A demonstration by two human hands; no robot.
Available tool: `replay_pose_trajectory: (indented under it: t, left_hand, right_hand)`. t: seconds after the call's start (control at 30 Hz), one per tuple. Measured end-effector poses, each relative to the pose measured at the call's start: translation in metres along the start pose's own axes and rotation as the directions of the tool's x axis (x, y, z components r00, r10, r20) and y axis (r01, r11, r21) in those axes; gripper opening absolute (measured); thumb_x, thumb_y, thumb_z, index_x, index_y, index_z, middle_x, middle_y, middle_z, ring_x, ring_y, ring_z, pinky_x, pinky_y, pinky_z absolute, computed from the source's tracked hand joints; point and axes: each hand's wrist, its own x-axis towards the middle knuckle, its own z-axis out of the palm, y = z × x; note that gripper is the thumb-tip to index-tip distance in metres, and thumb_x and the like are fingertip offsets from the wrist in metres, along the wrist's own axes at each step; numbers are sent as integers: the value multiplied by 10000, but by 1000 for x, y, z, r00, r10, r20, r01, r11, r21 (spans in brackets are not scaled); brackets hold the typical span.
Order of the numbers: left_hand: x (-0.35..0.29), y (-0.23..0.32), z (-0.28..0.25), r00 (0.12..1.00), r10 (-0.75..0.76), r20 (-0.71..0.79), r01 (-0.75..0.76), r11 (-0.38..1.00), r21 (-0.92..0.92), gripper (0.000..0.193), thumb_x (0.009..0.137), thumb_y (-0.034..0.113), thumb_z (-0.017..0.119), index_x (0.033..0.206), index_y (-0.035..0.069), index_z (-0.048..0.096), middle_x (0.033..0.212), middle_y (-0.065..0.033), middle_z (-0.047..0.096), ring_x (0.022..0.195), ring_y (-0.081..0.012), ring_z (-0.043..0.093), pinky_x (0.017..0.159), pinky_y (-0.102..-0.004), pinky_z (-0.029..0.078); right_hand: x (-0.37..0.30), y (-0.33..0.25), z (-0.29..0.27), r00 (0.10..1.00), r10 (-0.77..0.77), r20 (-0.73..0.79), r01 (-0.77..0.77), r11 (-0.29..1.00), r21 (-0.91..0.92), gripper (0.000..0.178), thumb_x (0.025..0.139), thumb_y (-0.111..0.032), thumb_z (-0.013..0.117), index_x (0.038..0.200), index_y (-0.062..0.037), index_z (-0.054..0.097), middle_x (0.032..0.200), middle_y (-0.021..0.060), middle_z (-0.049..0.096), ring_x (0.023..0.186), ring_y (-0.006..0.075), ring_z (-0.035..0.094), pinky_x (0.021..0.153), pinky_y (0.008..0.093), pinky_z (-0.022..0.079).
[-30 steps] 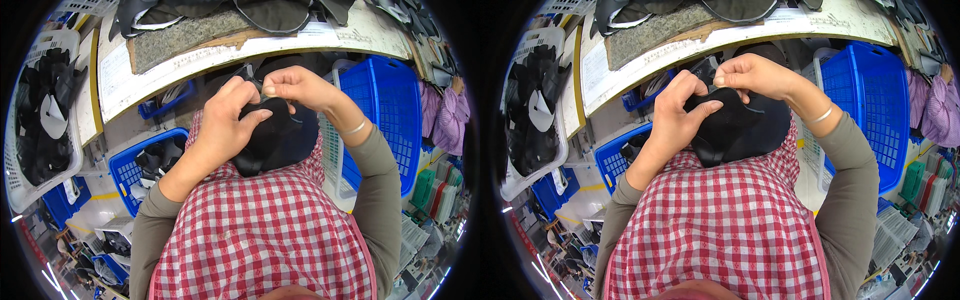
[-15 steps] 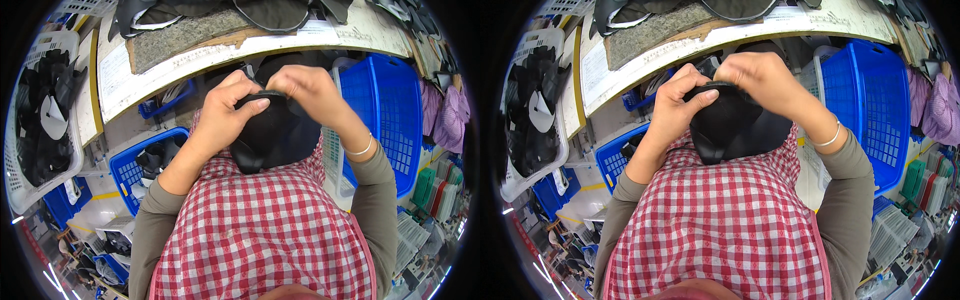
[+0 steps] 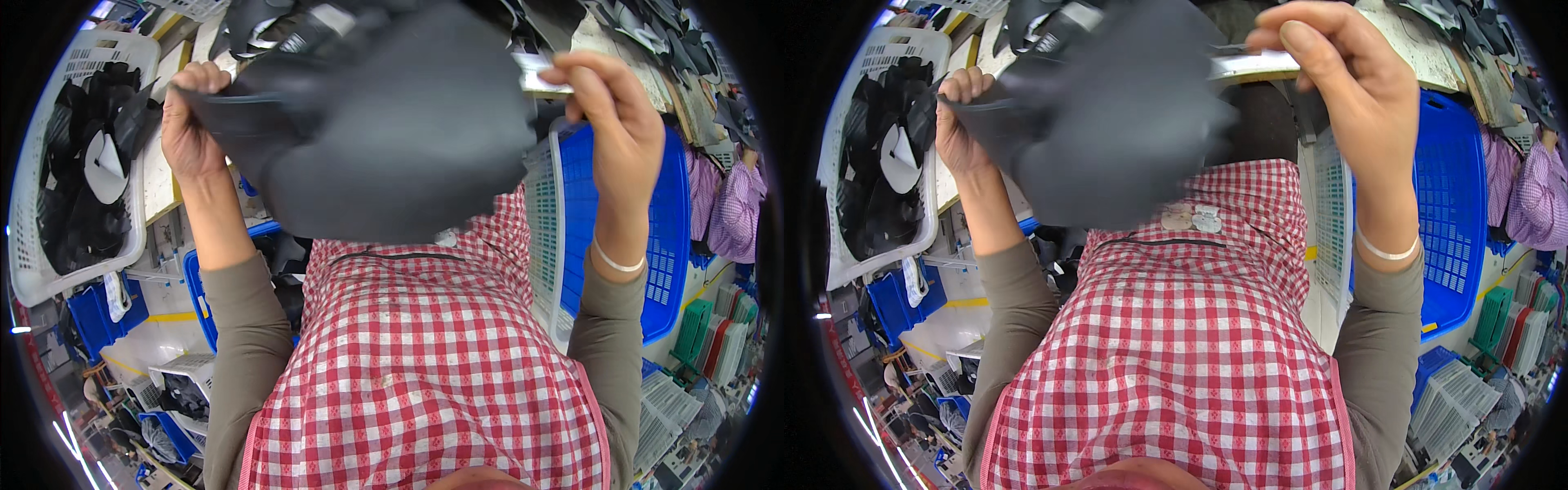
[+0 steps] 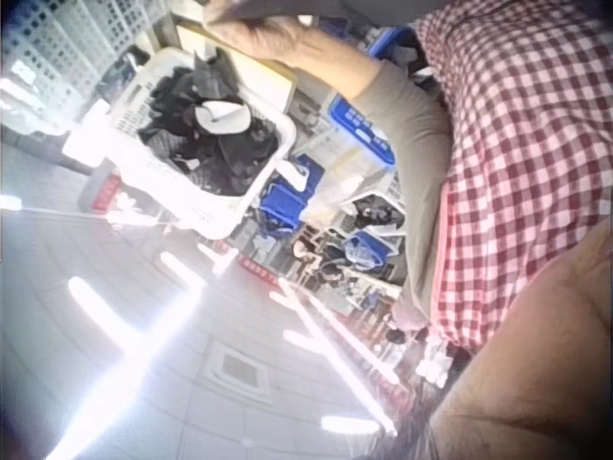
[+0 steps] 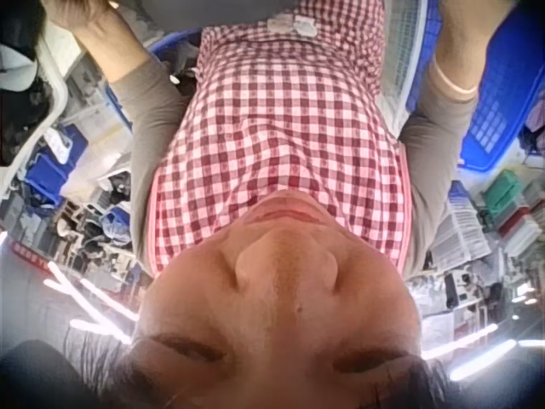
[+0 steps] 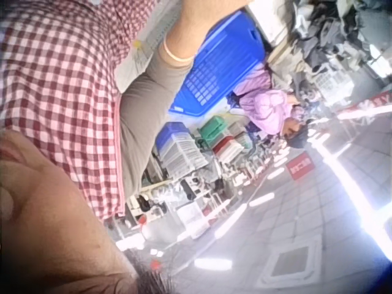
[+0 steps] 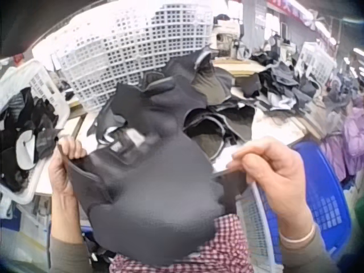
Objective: The person repeatedly picks up black shoe uppers and grey insoles from a table, aligns the insole to the upper, and presses the edges together. The person handles the parts one at a time, turning them over and smoothing the seam before placing the assembled unit on the table.
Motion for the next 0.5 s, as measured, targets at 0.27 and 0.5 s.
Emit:
replay_pose_trajectory:
  t: [0.27, 0.5]
  left_hand:
    - [-113, -176, -96, 775, -624, -100, 506, 707, -493, 443, 1033, 324, 618, 1331, 8, 534, 1255, -168, 602, 1162, -271, 596, 1016, -431, 493]
    - [-77, -129, -56, 793, -608, -30, 563, 751, -344, 660, 1034, 406, 615, 1517, -2, 428, 1427, -235, 565, 1331, -338, 580, 1148, -476, 452]
  right_hand:
    - [-3, 118, 107, 905, -143, 401, 12, 950, 311, 765, 824, -41, 853, 1484, -40, 465, 1440, 101, 557, 1243, 183, 588, 941, 312, 578]
    - [16, 110, 59, 732, -7, 681, -382, 824, 419, 508, 874, -79, 833, 1344, -27, 648, 1120, 2, 701, 942, 65, 621, 832, 244, 535]
